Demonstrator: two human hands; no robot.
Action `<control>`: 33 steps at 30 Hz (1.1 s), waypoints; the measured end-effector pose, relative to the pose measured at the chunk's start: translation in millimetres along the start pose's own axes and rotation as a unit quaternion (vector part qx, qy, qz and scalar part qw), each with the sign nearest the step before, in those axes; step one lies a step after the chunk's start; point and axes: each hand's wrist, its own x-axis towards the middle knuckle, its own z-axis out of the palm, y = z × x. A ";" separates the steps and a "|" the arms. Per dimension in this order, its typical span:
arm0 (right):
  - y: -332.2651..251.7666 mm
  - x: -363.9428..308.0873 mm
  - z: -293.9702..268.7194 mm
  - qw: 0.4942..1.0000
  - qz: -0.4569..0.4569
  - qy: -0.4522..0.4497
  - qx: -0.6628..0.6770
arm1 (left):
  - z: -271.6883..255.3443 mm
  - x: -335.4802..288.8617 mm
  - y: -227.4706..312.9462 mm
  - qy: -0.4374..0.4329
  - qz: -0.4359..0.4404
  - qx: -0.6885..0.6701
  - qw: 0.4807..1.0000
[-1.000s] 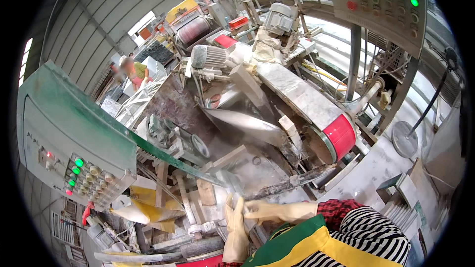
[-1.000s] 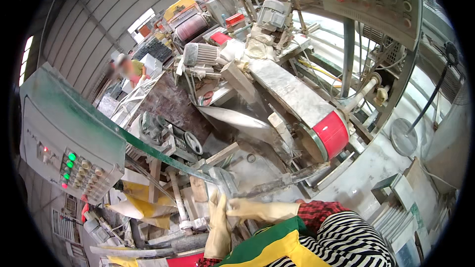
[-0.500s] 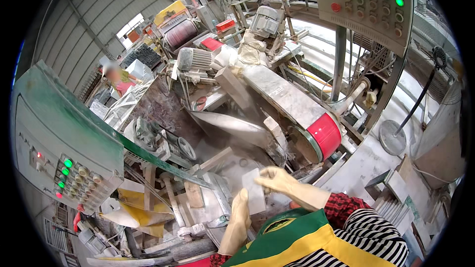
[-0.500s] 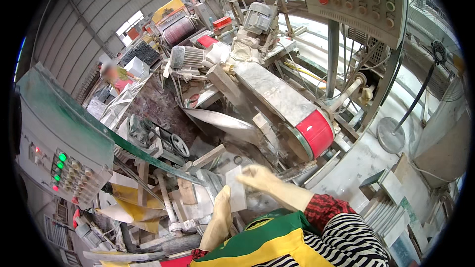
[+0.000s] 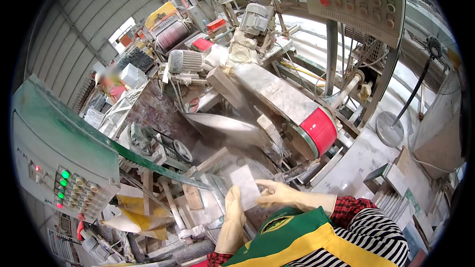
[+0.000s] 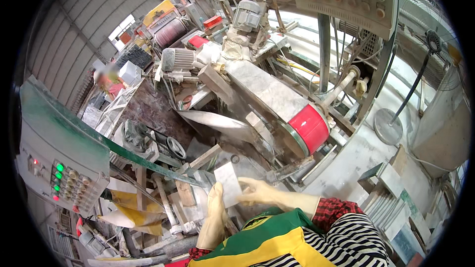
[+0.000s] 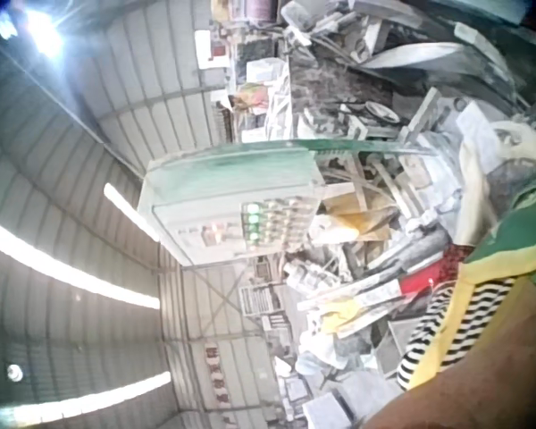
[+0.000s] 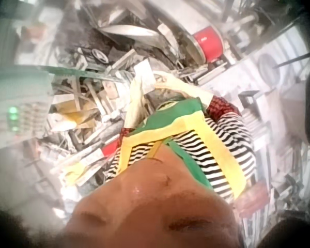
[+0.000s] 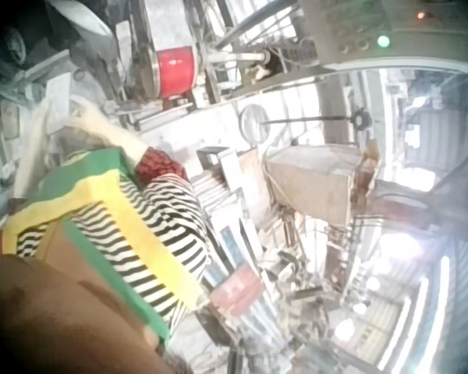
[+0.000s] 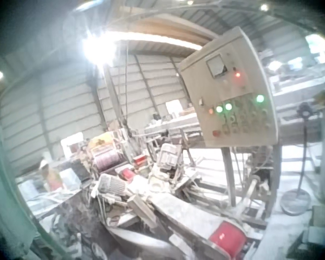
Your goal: The person repeatedly picks up rectangular blocks and presses them against a moving sanding belt to smooth their surfaces. The person handles the blocks one at a time, turning them over to sand different faces before moving them aside.
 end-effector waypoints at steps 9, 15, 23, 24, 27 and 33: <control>-16.1 -14.4 -12.7 0.993 0.023 -0.070 0.097 | -6.5 7.0 24.8 -0.161 -0.005 0.059 0.985; -21.9 -27.1 -2.3 0.994 0.029 -0.027 0.106 | 4.3 13.6 22.6 0.003 -0.012 0.048 0.999; 26.0 38.0 -77.7 0.903 -0.224 0.323 0.174 | 9.8 -24.6 6.0 -0.266 -0.103 0.176 0.942; 21.2 42.8 -92.9 0.881 -0.246 0.371 0.159 | -6.2 -20.7 -1.0 -0.233 -0.103 0.175 0.951; 26.4 56.9 -154.4 0.811 -0.193 0.545 0.083 | -50.4 -17.1 -6.1 -0.120 -0.109 0.148 0.976; 43.9 73.6 -251.9 0.786 -0.180 0.591 0.019 | -160.7 -47.5 -6.9 0.160 -0.121 0.107 0.974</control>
